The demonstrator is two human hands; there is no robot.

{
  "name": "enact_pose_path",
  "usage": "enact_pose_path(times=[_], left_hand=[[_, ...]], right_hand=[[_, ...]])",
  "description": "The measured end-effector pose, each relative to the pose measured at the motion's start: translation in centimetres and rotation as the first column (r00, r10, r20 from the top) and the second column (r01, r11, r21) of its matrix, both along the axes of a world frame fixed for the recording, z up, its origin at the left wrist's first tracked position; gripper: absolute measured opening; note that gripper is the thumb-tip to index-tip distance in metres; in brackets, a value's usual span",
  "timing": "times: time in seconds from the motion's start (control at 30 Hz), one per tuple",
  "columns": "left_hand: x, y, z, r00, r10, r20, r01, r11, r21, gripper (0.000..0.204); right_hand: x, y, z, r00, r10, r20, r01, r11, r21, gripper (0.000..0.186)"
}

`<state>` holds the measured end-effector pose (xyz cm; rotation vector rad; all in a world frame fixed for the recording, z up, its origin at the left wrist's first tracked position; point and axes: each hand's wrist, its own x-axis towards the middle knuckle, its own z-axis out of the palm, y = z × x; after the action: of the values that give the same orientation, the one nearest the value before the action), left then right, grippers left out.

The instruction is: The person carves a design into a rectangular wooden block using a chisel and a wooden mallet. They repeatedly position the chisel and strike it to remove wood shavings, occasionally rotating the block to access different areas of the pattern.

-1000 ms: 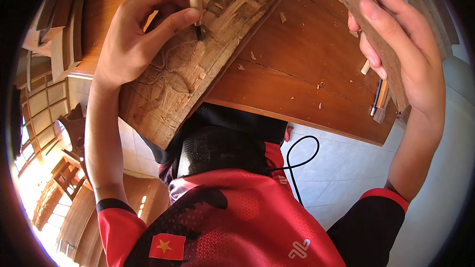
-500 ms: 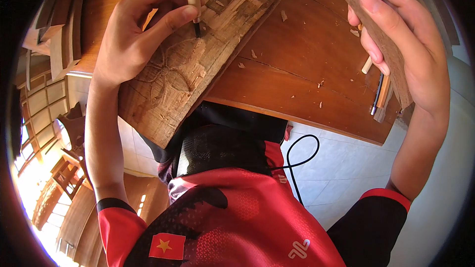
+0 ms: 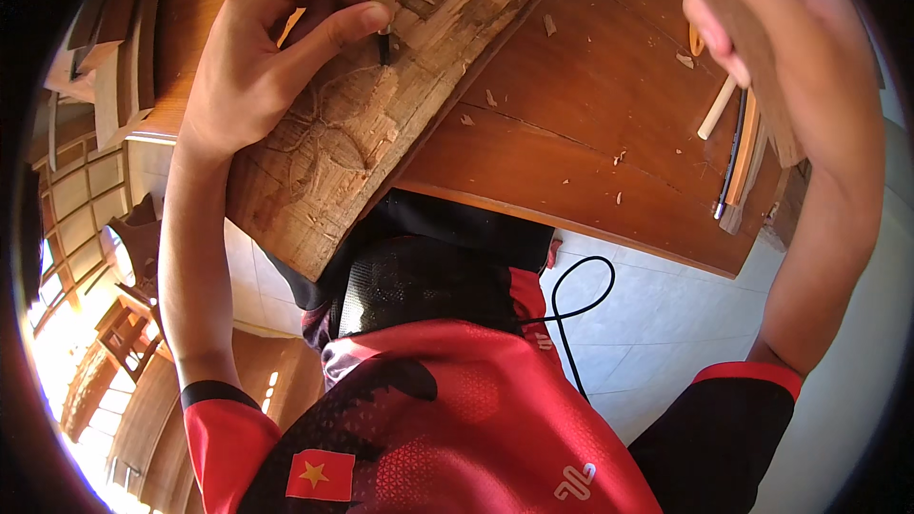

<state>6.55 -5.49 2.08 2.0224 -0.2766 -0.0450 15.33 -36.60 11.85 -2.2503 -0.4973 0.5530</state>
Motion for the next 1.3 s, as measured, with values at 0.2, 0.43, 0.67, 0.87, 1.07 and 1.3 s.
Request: enact_pose_path(times=[0.2, 0.43, 0.67, 0.87, 1.07, 1.3], left_hand=[[-0.2, -0.1, 0.2, 1.000, 0.007, 0.004, -0.007, 0.999, 0.036, 0.016], [-0.1, 0.0, -0.2, 1.000, -0.005, 0.006, 0.005, 1.000, -0.002, 0.018], [0.0, 0.0, 0.7, 0.998, -0.022, -0.057, 0.029, 0.993, 0.118, 0.021], [-0.4, -0.2, -0.5, 0.996, -0.029, 0.080, 0.018, 0.990, 0.138, 0.020], [-0.5, -0.3, -0.3, 0.997, -0.022, 0.068, 0.011, 0.988, 0.155, 0.022], [-0.4, -0.4, -0.2, 0.997, -0.037, 0.066, 0.027, 0.990, 0.142, 0.024]], right_hand=[[0.9, 0.8, 0.6, 0.999, 0.032, 0.008, -0.032, 0.999, -0.038, 0.049], [1.4, 1.4, 1.0, 0.999, 0.042, 0.002, -0.041, 0.998, -0.050, 0.049], [1.0, 1.6, 0.7, 0.999, 0.034, -0.005, -0.034, 0.999, -0.038, 0.049], [0.7, 1.6, 0.5, 1.000, 0.022, -0.018, -0.022, 1.000, -0.022, 0.048], [0.2, 1.7, 0.1, 0.999, 0.002, -0.034, -0.002, 1.000, -0.007, 0.048], [-0.4, 0.7, -0.4, 0.992, -0.051, -0.117, 0.057, 0.997, 0.043, 0.046]])
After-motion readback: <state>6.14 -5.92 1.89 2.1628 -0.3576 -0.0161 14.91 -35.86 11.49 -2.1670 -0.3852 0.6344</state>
